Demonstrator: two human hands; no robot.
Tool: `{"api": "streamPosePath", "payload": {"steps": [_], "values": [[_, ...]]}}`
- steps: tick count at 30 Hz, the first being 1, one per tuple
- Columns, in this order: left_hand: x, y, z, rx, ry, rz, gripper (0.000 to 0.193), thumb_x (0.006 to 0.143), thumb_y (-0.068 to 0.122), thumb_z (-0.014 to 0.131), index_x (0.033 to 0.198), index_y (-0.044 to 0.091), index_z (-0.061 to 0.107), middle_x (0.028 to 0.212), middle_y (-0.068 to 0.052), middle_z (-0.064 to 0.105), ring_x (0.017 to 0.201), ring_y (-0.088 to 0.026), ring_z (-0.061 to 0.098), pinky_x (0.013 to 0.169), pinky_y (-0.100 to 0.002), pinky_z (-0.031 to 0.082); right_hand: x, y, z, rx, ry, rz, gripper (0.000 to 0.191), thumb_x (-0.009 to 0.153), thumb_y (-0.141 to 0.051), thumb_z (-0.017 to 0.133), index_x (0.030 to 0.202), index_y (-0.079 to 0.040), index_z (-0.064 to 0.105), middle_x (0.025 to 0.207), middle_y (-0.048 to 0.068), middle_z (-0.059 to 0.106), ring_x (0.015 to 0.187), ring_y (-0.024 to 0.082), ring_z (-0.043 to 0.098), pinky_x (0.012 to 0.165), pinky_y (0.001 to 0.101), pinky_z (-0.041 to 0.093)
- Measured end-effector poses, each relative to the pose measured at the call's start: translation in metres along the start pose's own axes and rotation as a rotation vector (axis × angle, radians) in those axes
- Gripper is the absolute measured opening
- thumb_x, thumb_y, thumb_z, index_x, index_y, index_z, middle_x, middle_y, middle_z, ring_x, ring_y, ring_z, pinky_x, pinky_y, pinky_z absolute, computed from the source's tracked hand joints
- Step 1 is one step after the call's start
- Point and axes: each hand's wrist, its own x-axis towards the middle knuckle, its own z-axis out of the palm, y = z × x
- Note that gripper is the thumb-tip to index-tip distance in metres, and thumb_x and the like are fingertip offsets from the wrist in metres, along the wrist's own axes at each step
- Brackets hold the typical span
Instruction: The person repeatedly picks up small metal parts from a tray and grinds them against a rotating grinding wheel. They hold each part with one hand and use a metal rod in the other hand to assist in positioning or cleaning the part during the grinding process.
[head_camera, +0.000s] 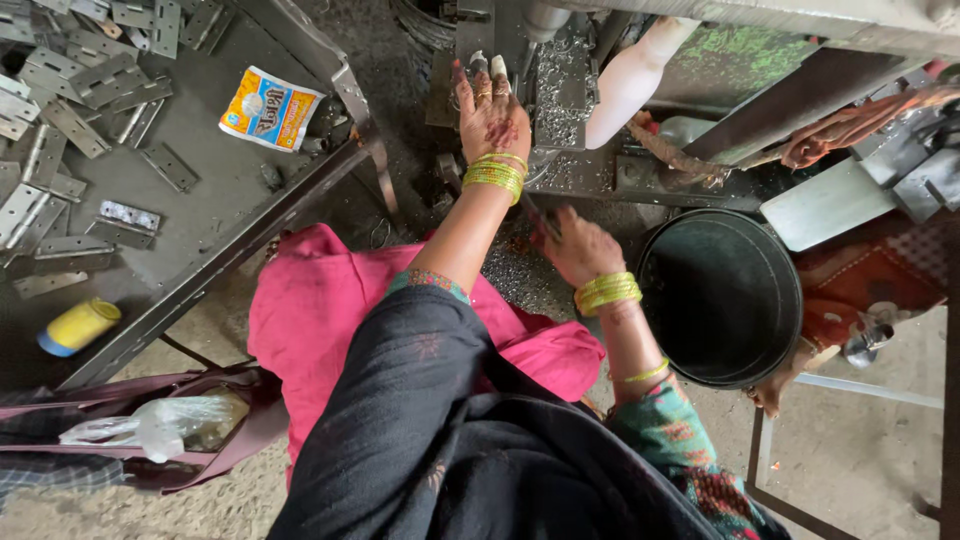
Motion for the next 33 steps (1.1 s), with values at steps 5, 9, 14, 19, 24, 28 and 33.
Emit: {"api": "streamPosePath", "payload": {"steps": [5,9,14,19,24,28,33], "values": [[-0.007,-0.006,0.019,-0.064,0.172,-0.018,0.051,0.101,0.015,0.043,0.147,-0.006,0.050,0.163,-0.014,0.037,0.152,-0.032,0.028,0.124,-0.059,0.008,-0.029,0.031,0.084,0.207,0.072,0.081,0.043,0.092,-0.044,0.069,0.090,-0.002,0.063,0.087,0.027,0.068,0.089,0.049,0.064,0.073,0.0580,0.048],[-0.009,-0.007,0.036,-0.407,0.138,0.083,0.040,0.106,0.015,0.045,0.140,-0.003,0.058,0.161,-0.016,0.044,0.155,-0.036,0.027,0.130,-0.056,0.010,-0.029,0.046,0.109,0.259,0.027,0.150,0.036,0.091,-0.038,0.067,0.090,-0.002,0.063,0.088,0.026,0.068,0.090,0.049,0.064,0.072,0.0576,0.049],[-0.004,-0.005,0.050,-0.236,0.372,0.069,0.043,0.099,0.012,0.050,0.135,-0.008,0.063,0.152,-0.016,0.053,0.150,-0.039,0.033,0.127,-0.051,0.013,-0.013,0.061,0.104,0.170,0.068,0.138,0.038,0.092,-0.043,0.068,0.091,-0.005,0.065,0.089,0.026,0.069,0.090,0.048,0.066,0.075,0.0574,0.050],[-0.005,-0.010,0.049,-0.357,0.164,0.085,0.039,0.102,0.013,0.047,0.132,-0.005,0.064,0.156,-0.015,0.049,0.153,-0.034,0.031,0.129,-0.051,0.010,-0.022,0.060,0.137,0.235,0.043,0.208,0.047,0.091,-0.048,0.070,0.090,-0.002,0.067,0.088,0.028,0.068,0.087,0.049,0.066,0.075,0.0570,0.051],[0.005,-0.016,0.037,-0.243,0.278,0.066,0.042,0.102,0.013,0.044,0.134,-0.006,0.063,0.158,-0.017,0.046,0.156,-0.034,0.024,0.129,-0.046,0.008,-0.014,0.061,0.125,0.212,0.044,0.068,0.048,0.092,-0.048,0.071,0.093,0.001,0.067,0.089,0.030,0.068,0.091,0.050,0.065,0.077,0.0569,0.051],[0.019,-0.014,0.020,0.017,0.106,-0.010,0.046,0.096,0.011,0.042,0.133,-0.007,0.061,0.157,-0.019,0.045,0.154,-0.037,0.021,0.125,-0.045,0.007,-0.006,0.060,0.093,0.135,-0.009,0.133,0.043,0.090,-0.047,0.066,0.097,-0.005,0.068,0.091,0.027,0.069,0.090,0.048,0.068,0.075,0.0559,0.052],[0.014,-0.011,0.013,-0.017,-0.101,0.121,0.047,0.099,0.015,0.038,0.140,0.000,0.055,0.161,-0.015,0.039,0.153,-0.030,0.024,0.129,-0.055,0.004,-0.023,0.048,0.109,0.092,0.053,0.139,0.047,0.092,-0.048,0.065,0.094,-0.001,0.066,0.090,0.028,0.070,0.092,0.049,0.066,0.078,0.0582,0.049]]}}
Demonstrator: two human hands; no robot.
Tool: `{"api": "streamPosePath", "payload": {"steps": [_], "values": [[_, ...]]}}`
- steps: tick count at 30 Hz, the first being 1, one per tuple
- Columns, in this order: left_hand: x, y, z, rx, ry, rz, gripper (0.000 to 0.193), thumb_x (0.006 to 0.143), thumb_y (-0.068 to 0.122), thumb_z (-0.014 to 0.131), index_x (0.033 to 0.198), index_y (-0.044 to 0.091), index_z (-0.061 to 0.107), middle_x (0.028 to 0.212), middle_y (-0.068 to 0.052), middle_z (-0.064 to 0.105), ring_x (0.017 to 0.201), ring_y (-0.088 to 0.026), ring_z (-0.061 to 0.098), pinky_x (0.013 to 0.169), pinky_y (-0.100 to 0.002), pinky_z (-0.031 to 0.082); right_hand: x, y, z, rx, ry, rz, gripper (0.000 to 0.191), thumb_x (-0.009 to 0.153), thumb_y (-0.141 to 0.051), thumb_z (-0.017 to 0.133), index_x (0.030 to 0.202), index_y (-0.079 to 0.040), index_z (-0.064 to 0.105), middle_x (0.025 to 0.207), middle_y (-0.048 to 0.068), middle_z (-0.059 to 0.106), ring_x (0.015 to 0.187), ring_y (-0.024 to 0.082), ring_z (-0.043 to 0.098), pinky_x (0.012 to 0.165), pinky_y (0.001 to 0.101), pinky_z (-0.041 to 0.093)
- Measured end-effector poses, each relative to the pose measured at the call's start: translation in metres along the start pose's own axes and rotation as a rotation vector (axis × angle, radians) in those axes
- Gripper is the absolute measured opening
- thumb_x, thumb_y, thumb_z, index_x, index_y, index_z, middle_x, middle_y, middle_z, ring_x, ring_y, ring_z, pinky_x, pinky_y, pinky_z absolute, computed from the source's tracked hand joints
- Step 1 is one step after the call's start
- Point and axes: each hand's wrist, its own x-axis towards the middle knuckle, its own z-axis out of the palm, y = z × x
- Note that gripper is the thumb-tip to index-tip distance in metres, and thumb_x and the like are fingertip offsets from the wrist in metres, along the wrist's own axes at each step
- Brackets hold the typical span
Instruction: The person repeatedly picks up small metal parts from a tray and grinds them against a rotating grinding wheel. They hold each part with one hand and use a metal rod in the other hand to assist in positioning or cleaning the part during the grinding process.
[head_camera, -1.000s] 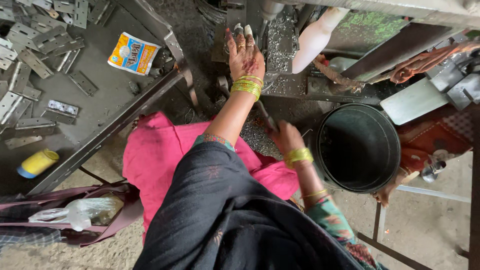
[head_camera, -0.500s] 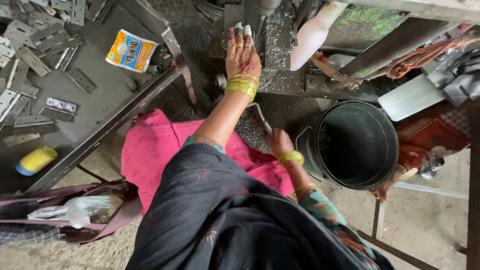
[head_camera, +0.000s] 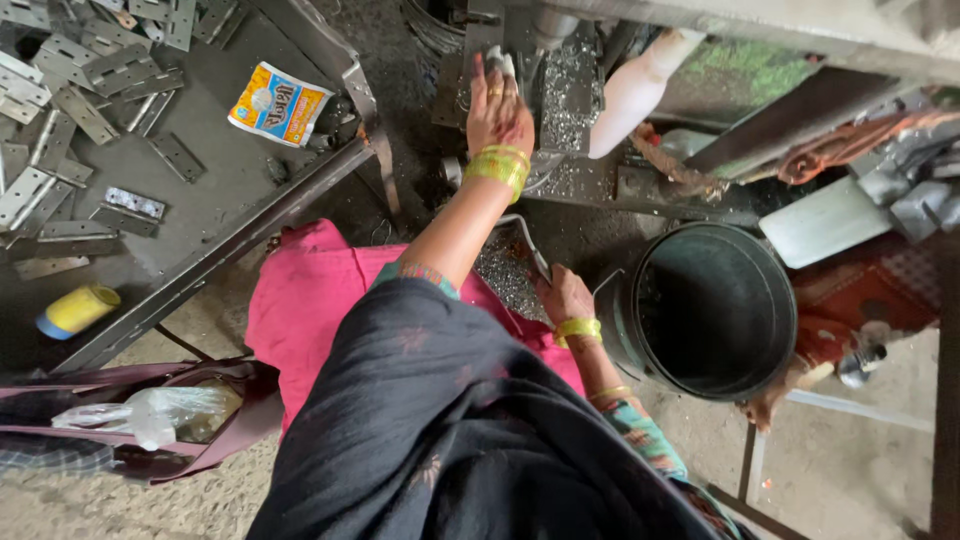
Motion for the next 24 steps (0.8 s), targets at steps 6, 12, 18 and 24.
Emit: {"api": "streamPosePath", "payload": {"steps": [6,12,18,24], "values": [[-0.016,-0.002,0.024,-0.101,0.418,-0.044,0.049,0.097,0.018,0.040,0.140,0.001,0.054,0.150,-0.016,0.049,0.146,-0.039,0.038,0.122,-0.055,0.018,0.016,0.005,-0.012,-0.012,-0.058,-0.035,0.050,0.094,-0.050,0.067,0.095,0.000,0.068,0.092,0.030,0.068,0.095,0.050,0.065,0.079,0.0559,0.050],[-0.012,-0.007,0.027,-0.069,0.447,-0.052,0.051,0.094,0.023,0.040,0.140,0.001,0.048,0.149,-0.013,0.046,0.141,-0.035,0.045,0.119,-0.054,0.024,0.018,-0.013,-0.028,0.060,-0.178,0.095,0.050,0.090,-0.053,0.062,0.097,-0.005,0.071,0.089,0.028,0.071,0.093,0.047,0.069,0.079,0.0562,0.050],[-0.020,-0.011,-0.015,0.040,0.135,-0.051,0.051,0.100,0.019,0.036,0.148,0.004,0.042,0.161,-0.008,0.031,0.151,-0.030,0.028,0.123,-0.057,0.009,0.003,-0.016,-0.008,0.116,-0.131,0.160,0.056,0.092,-0.055,0.065,0.091,0.002,0.067,0.089,0.030,0.068,0.090,0.050,0.065,0.077,0.0568,0.049],[-0.014,-0.007,-0.020,0.016,-0.090,0.020,0.051,0.105,0.014,0.032,0.154,0.005,0.038,0.173,-0.003,0.018,0.159,-0.025,0.012,0.126,-0.058,-0.004,0.015,0.000,-0.025,0.007,-0.116,0.023,0.055,0.092,-0.055,0.064,0.094,-0.001,0.068,0.091,0.029,0.069,0.094,0.049,0.066,0.078,0.0576,0.049]]}}
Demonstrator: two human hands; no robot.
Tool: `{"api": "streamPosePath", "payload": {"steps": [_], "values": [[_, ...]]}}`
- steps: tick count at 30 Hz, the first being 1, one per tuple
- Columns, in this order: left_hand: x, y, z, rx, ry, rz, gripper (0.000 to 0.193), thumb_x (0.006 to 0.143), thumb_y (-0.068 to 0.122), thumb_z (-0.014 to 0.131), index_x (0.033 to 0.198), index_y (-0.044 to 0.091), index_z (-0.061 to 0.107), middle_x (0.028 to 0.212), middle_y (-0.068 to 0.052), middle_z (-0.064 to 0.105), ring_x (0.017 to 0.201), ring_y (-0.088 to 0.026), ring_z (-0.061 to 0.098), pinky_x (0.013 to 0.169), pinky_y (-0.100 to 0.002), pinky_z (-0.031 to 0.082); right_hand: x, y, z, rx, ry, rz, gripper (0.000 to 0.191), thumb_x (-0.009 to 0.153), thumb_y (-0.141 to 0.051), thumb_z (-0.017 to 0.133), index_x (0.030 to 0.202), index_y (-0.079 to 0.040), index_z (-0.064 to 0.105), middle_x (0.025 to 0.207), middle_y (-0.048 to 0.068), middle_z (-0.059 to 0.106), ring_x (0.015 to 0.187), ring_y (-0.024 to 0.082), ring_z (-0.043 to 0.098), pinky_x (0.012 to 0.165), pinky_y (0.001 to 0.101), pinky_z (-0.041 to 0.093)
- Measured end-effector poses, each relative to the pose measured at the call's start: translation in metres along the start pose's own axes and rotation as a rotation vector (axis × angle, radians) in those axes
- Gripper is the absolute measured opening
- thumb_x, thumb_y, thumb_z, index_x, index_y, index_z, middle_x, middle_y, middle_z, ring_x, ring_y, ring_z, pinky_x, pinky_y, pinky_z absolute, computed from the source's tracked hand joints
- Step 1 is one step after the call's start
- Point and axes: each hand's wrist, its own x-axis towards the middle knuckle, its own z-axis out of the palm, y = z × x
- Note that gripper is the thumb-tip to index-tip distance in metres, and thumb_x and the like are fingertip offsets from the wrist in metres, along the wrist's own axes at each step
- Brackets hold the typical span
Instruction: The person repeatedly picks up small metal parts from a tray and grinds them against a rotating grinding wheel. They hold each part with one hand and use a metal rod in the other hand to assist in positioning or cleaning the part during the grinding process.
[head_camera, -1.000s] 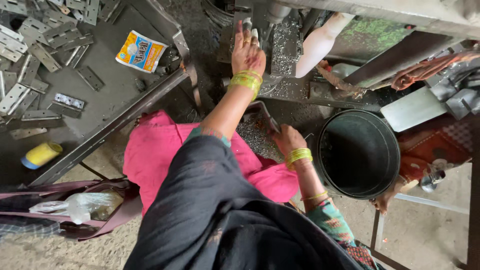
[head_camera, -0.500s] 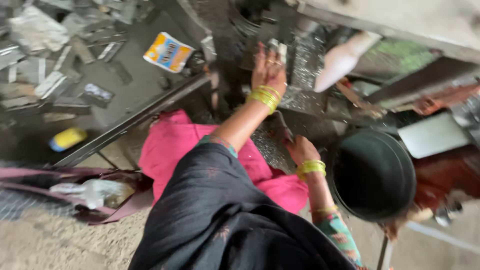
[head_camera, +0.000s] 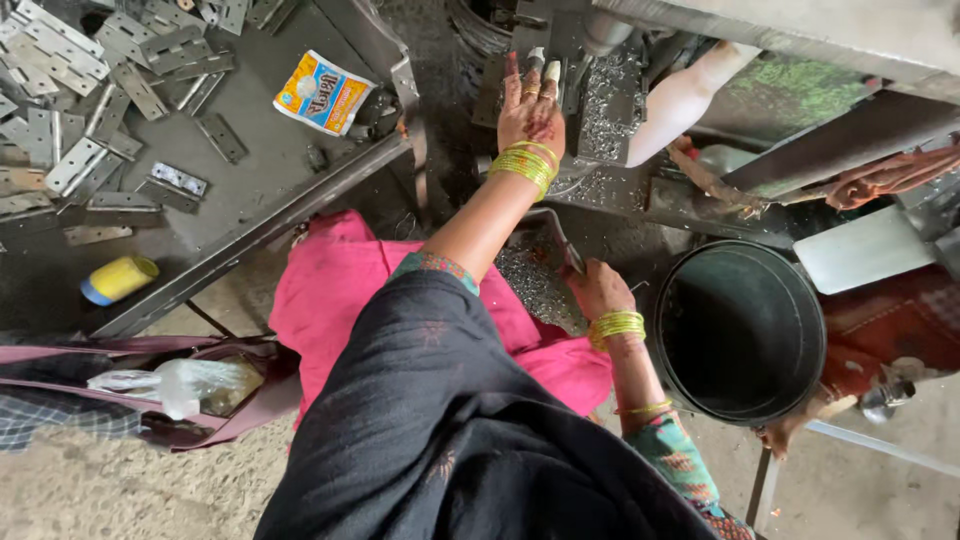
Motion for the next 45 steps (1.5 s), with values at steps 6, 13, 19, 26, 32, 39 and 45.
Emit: {"api": "streamPosePath", "payload": {"steps": [6,13,19,26,32,39,45], "values": [[0.011,-0.002,0.025,0.062,0.403,-0.257,0.046,0.115,0.022,0.040,0.156,0.003,0.045,0.153,-0.016,0.049,0.147,-0.026,0.042,0.128,-0.047,0.021,-0.018,-0.010,0.014,0.098,0.034,0.015,0.056,0.088,-0.058,0.064,0.099,-0.004,0.072,0.094,0.029,0.067,0.094,0.051,0.062,0.075,0.0571,0.048],[-0.008,-0.017,-0.008,0.422,0.062,-0.071,0.034,0.106,0.016,0.042,0.133,0.007,0.063,0.149,-0.011,0.051,0.138,-0.021,0.043,0.128,-0.046,0.022,0.016,0.002,0.008,-0.057,0.020,-0.005,0.060,0.094,-0.058,0.060,0.098,0.001,0.070,0.097,0.032,0.069,0.098,0.052,0.065,0.080,0.0584,0.050],[-0.016,-0.016,-0.030,0.079,0.142,-0.036,0.046,0.098,0.017,0.039,0.142,0.009,0.052,0.164,-0.006,0.027,0.151,-0.027,0.027,0.124,-0.061,0.005,0.009,0.011,0.041,-0.060,0.048,0.000,0.061,0.096,-0.059,0.058,0.097,0.000,0.071,0.096,0.032,0.070,0.096,0.052,0.067,0.081,0.0587,0.052],[-0.018,-0.023,-0.036,-0.004,0.004,0.037,0.046,0.104,0.020,0.038,0.145,0.008,0.054,0.170,-0.010,0.025,0.155,-0.030,0.024,0.125,-0.059,-0.001,0.029,0.011,0.015,-0.095,0.027,-0.123,0.057,0.095,-0.057,0.056,0.091,-0.003,0.070,0.095,0.029,0.070,0.093,0.051,0.067,0.078,0.0586,0.051],[0.001,-0.015,-0.020,-0.008,0.120,-0.045,0.049,0.102,0.018,0.038,0.147,0.006,0.050,0.167,-0.008,0.028,0.154,-0.029,0.023,0.124,-0.060,-0.001,0.002,-0.003,0.031,0.035,0.126,-0.058,0.058,0.095,-0.057,0.060,0.088,0.001,0.065,0.089,0.031,0.067,0.090,0.053,0.063,0.076,0.0605,0.049],[0.023,-0.007,0.002,-0.120,0.140,-0.054,0.052,0.099,0.014,0.037,0.150,0.003,0.046,0.164,-0.007,0.032,0.153,-0.027,0.022,0.123,-0.060,-0.002,-0.001,-0.012,-0.023,-0.078,0.059,-0.059,0.048,0.092,-0.051,0.062,0.096,-0.004,0.068,0.091,0.025,0.070,0.091,0.047,0.068,0.075,0.0563,0.051],[0.031,-0.011,-0.002,-0.126,0.174,-0.055,0.052,0.108,0.013,0.037,0.157,-0.003,0.045,0.165,-0.014,0.038,0.158,-0.028,0.023,0.128,-0.060,-0.003,-0.019,-0.014,0.013,0.063,0.072,0.065,0.048,0.093,-0.051,0.064,0.095,-0.003,0.064,0.089,0.025,0.072,0.092,0.048,0.066,0.076,0.0576,0.050]]}}
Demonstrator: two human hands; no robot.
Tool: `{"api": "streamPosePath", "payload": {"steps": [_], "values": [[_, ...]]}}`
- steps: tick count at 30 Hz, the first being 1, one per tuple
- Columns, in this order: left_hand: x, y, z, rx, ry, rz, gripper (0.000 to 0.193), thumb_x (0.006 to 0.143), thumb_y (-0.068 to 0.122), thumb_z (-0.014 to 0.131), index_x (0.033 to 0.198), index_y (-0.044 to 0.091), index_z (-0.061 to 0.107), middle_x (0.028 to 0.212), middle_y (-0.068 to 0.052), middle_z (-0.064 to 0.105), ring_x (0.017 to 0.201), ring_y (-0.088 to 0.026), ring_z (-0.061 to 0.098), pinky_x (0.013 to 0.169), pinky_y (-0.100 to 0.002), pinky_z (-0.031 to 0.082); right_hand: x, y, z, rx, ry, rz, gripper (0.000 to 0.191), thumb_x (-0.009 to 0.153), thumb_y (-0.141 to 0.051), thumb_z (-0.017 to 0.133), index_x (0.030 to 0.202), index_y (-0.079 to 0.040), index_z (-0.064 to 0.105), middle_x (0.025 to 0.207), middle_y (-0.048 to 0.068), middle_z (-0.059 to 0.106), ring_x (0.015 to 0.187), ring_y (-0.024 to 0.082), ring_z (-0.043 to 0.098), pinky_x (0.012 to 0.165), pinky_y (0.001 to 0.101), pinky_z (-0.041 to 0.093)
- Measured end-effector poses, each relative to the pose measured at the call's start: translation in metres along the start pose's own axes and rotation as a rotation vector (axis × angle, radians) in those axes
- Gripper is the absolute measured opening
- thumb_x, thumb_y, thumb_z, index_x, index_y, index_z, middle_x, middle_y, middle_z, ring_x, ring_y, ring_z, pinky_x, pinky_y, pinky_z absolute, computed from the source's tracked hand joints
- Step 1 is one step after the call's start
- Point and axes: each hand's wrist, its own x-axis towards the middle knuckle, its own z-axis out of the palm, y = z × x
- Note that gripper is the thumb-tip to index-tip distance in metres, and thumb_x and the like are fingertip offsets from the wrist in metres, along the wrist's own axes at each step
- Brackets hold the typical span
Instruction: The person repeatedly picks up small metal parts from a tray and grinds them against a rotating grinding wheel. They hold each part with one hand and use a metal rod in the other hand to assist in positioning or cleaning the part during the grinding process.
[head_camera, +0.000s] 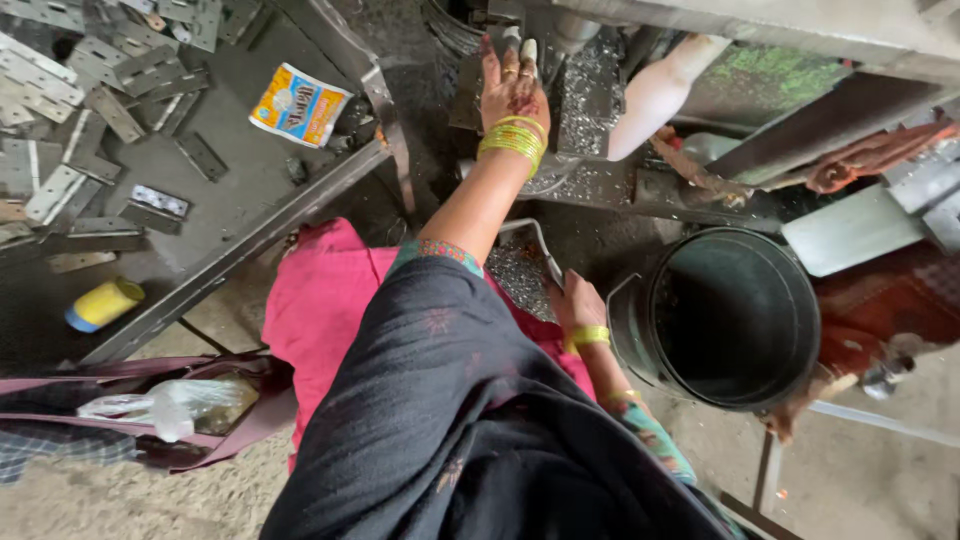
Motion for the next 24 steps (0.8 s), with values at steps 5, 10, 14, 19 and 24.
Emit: {"api": "streamPosePath", "payload": {"steps": [5,10,14,19,24], "values": [[0.005,0.002,-0.001,0.049,-0.037,0.004,0.053,0.103,0.010,0.039,0.156,0.002,0.040,0.167,-0.008,0.028,0.157,-0.028,0.017,0.124,-0.063,-0.004,0.010,0.024,0.008,-0.028,0.060,-0.092,0.049,0.093,-0.053,0.065,0.090,-0.004,0.064,0.088,0.027,0.069,0.088,0.049,0.066,0.074,0.0571,0.050],[0.009,0.005,-0.011,0.150,-0.175,0.032,0.053,0.102,0.009,0.041,0.155,0.007,0.039,0.171,-0.008,0.020,0.157,-0.030,0.013,0.120,-0.067,-0.004,0.017,0.030,0.022,0.019,0.114,-0.137,0.048,0.091,-0.051,0.064,0.090,-0.003,0.064,0.089,0.025,0.069,0.087,0.048,0.065,0.073,0.0574,0.050],[0.011,0.002,-0.014,0.171,-0.075,-0.025,0.056,0.102,0.009,0.043,0.158,0.005,0.043,0.169,-0.006,0.026,0.157,-0.029,0.017,0.121,-0.068,-0.004,0.011,0.020,0.031,0.101,0.081,-0.124,0.051,0.091,-0.052,0.066,0.086,-0.002,0.064,0.084,0.026,0.068,0.085,0.049,0.065,0.071,0.0568,0.051],[-0.010,0.001,-0.006,0.158,-0.043,0.042,0.050,0.097,0.016,0.041,0.146,0.010,0.049,0.164,-0.004,0.027,0.153,-0.027,0.016,0.118,-0.065,-0.006,0.004,-0.007,-0.026,-0.142,0.096,-0.090,0.045,0.096,-0.051,0.061,0.100,-0.007,0.065,0.090,0.023,0.071,0.091,0.045,0.069,0.078,0.0557,0.053],[-0.052,0.004,0.007,-0.063,0.003,0.070,0.043,0.106,0.017,0.041,0.143,0.007,0.059,0.165,-0.008,0.037,0.156,-0.027,0.026,0.125,-0.063,-0.006,0.012,-0.053,-0.083,-0.163,0.078,-0.146,0.045,0.096,-0.046,0.060,0.119,-0.008,0.064,0.104,0.021,0.073,0.101,0.043,0.068,0.084,0.0551,0.052]]}}
